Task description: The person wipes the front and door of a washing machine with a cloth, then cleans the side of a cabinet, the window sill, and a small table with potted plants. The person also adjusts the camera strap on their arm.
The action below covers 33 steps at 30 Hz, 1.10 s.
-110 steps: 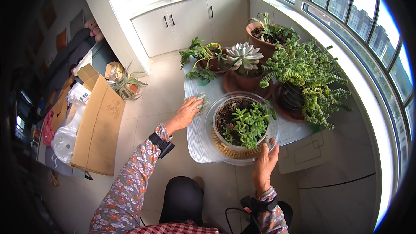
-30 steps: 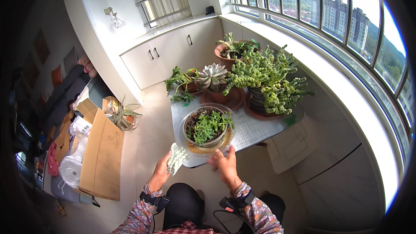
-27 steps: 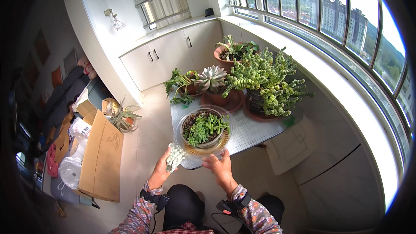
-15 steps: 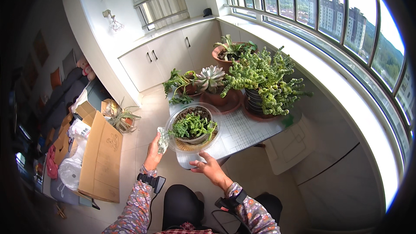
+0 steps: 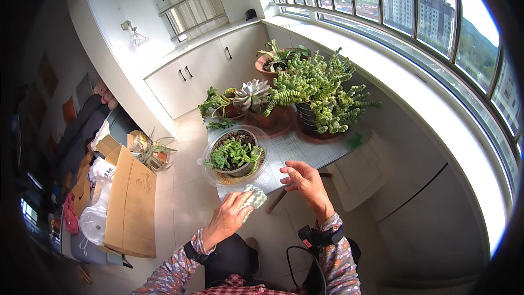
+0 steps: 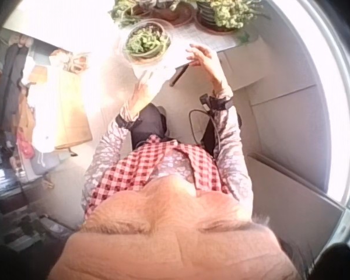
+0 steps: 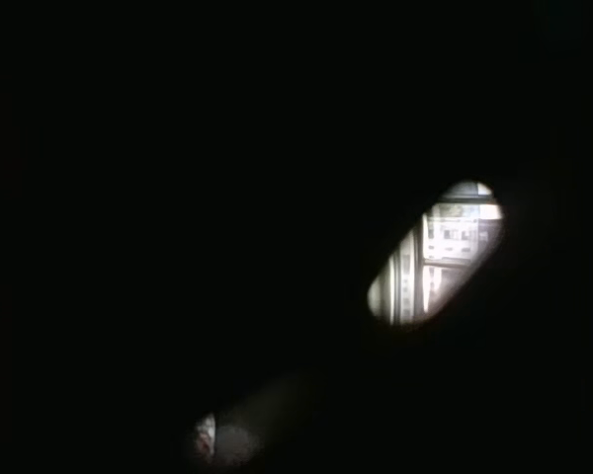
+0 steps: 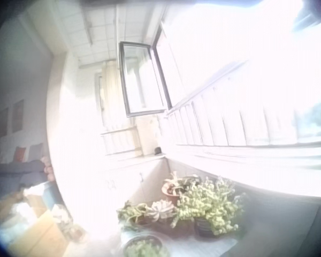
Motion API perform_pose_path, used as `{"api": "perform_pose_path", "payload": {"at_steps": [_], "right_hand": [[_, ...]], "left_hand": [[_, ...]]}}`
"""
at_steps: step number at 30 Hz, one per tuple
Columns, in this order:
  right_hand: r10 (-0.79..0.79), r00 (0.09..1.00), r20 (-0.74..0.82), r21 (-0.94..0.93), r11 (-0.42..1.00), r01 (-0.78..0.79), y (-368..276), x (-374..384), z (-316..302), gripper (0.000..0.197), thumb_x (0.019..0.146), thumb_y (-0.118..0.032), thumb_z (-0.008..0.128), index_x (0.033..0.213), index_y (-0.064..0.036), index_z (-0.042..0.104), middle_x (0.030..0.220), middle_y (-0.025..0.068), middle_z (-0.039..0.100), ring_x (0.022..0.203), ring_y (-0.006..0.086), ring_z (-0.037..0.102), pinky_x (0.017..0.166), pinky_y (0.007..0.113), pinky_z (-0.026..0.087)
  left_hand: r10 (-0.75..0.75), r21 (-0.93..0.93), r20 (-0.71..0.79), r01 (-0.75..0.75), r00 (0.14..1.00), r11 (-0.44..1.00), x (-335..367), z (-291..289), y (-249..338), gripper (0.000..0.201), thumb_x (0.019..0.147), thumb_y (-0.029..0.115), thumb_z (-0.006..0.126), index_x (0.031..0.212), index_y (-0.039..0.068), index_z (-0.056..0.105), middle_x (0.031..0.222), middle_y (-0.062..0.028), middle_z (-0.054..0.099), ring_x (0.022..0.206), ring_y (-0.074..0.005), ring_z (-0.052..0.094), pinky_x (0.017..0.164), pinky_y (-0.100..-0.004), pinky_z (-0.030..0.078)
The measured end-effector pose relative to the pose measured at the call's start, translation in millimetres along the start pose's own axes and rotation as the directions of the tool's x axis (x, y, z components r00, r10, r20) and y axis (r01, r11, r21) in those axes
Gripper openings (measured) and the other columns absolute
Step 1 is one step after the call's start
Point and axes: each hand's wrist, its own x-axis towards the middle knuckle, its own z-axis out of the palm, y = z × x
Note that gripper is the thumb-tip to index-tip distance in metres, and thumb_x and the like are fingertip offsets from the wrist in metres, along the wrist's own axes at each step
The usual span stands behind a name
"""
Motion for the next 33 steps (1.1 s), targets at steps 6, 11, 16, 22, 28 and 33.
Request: {"api": "perform_pose_path", "payload": {"at_steps": [6, 11, 16, 22, 28, 33], "right_hand": [[-0.089, 0.964, -0.248, -0.021, 0.996, 0.087, -18, -15, -46, 0.045, 0.099, -0.027, 0.058, 0.13, 0.0047, 0.052, 0.112, 0.01, 0.067, 0.088, 0.0137, 0.065, 0.072, 0.027, 0.054], [-0.14, 0.924, -0.356, 0.001, 0.989, 0.15, -23, -25, -82, 0.04, 0.098, -0.025, 0.058, 0.126, 0.0029, 0.055, 0.109, 0.0081, 0.068, 0.085, 0.0117, 0.064, 0.071, 0.024, 0.053], [-0.137, 0.892, -0.43, 0.077, 0.979, 0.187, -25, -28, -101, 0.037, 0.099, -0.027, 0.059, 0.125, -0.0012, 0.057, 0.107, 0.0036, 0.069, 0.081, 0.0079, 0.063, 0.067, 0.02, 0.051], [-0.132, 0.872, -0.471, 0.063, 0.981, 0.182, -25, -36, -111, 0.038, 0.098, -0.029, 0.06, 0.124, -0.0015, 0.058, 0.106, 0.0032, 0.068, 0.081, 0.0073, 0.062, 0.067, 0.02, 0.051], [-0.154, 0.85, -0.503, 0.07, 0.973, 0.218, -22, -40, -120, 0.039, 0.098, -0.03, 0.061, 0.124, -0.0015, 0.058, 0.106, 0.0033, 0.068, 0.081, 0.0074, 0.062, 0.067, 0.02, 0.051], [-0.139, 0.872, -0.469, 0.069, 0.979, 0.193, -14, -34, -113, 0.037, 0.098, -0.028, 0.06, 0.122, 0.0, 0.058, 0.104, 0.0056, 0.068, 0.082, 0.0097, 0.062, 0.069, 0.023, 0.052]], "left_hand": [[0.033, 0.262, 0.075, -0.052, 0.997, 0.964, 65, 80, 0, 0.04, 0.089, 0.01, 0.063, 0.126, -0.001, 0.052, 0.118, -0.0188, 0.056, 0.106, -0.0352, 0.057, 0.086, -0.0414, 0.052], [0.001, 0.247, 0.042, -0.012, 0.999, 0.969, 96, 132, 2, 0.038, 0.092, 0.01, 0.057, 0.127, -0.003, 0.051, 0.125, -0.0233, 0.054, 0.11, -0.0397, 0.056, 0.09, -0.0444, 0.051], [0.013, 0.078, 0.057, -0.018, 0.998, 0.997, 147, 172, 18, 0.037, 0.092, 0.012, 0.058, 0.126, -0.002, 0.053, 0.126, -0.0251, 0.054, 0.113, -0.0424, 0.055, 0.093, -0.0461, 0.05], [0.056, 0.028, 0.026, -0.057, 0.998, 0.998, 191, 204, 32, 0.037, 0.094, 0.016, 0.057, 0.127, 0.0, 0.054, 0.129, -0.0237, 0.054, 0.114, -0.0414, 0.055, 0.095, -0.047, 0.048], [-0.134, 0.144, 0.002, 0.133, 0.991, 0.981, 146, 168, -2, 0.038, 0.095, 0.015, 0.056, 0.128, -0.002, 0.052, 0.13, -0.0242, 0.053, 0.117, -0.0422, 0.052, 0.098, -0.0472, 0.046], [-0.194, 0.177, -0.064, 0.202, 0.979, 0.963, 141, 166, -12, 0.035, 0.091, 0.01, 0.059, 0.124, -0.003, 0.053, 0.128, -0.0251, 0.052, 0.118, -0.0414, 0.051, 0.099, -0.0466, 0.045]]}}
